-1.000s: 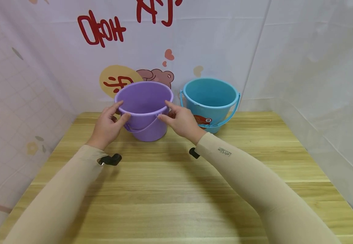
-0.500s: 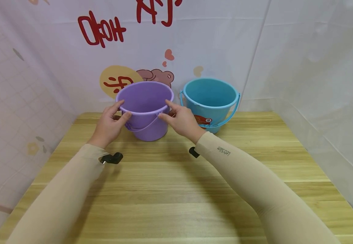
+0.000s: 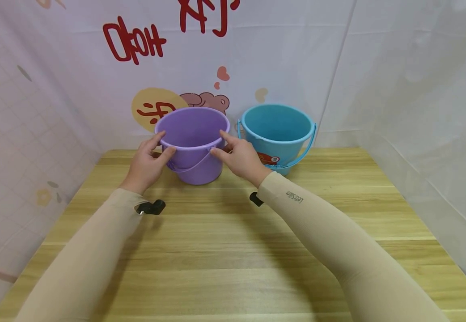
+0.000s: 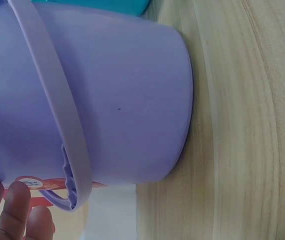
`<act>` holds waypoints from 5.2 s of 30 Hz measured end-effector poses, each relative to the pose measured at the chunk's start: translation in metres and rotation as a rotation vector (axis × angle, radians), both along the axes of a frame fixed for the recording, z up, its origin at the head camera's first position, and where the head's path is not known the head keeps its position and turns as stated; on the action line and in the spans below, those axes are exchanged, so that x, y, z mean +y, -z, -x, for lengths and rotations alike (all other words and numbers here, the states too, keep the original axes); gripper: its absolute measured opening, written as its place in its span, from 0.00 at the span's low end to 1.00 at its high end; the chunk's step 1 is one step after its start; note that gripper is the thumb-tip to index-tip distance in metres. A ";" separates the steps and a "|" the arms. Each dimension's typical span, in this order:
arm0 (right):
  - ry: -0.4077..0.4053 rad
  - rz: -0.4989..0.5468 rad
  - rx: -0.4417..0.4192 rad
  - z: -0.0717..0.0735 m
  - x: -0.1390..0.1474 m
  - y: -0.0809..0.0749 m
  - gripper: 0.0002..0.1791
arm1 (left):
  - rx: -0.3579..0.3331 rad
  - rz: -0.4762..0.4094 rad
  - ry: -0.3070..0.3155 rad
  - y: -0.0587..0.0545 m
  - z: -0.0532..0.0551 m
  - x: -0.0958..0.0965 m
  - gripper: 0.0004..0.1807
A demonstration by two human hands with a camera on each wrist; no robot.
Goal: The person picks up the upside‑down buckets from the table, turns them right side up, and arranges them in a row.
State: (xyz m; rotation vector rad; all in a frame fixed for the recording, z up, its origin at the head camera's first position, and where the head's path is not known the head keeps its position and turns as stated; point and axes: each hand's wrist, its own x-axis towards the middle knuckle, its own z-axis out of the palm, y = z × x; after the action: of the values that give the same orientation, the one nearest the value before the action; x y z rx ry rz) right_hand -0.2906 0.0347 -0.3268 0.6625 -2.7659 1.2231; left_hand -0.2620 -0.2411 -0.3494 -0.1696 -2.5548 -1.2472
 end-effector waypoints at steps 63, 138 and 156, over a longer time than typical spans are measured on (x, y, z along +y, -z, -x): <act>0.027 -0.081 -0.043 0.003 0.000 -0.005 0.42 | -0.010 0.025 -0.001 0.000 0.005 0.007 0.37; 0.009 -0.697 0.310 -0.090 0.116 0.048 0.47 | 0.023 0.791 0.208 0.029 -0.087 0.113 0.50; -0.010 -0.770 0.236 -0.096 0.110 0.057 0.49 | -0.054 0.841 0.177 0.038 -0.089 0.126 0.53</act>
State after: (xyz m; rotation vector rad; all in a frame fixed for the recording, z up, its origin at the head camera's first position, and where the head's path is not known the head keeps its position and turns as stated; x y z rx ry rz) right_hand -0.1947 0.1450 -0.3840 0.7808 -2.9567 0.0135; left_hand -0.1728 -0.1151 -0.3874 -0.5427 -2.9922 -0.1409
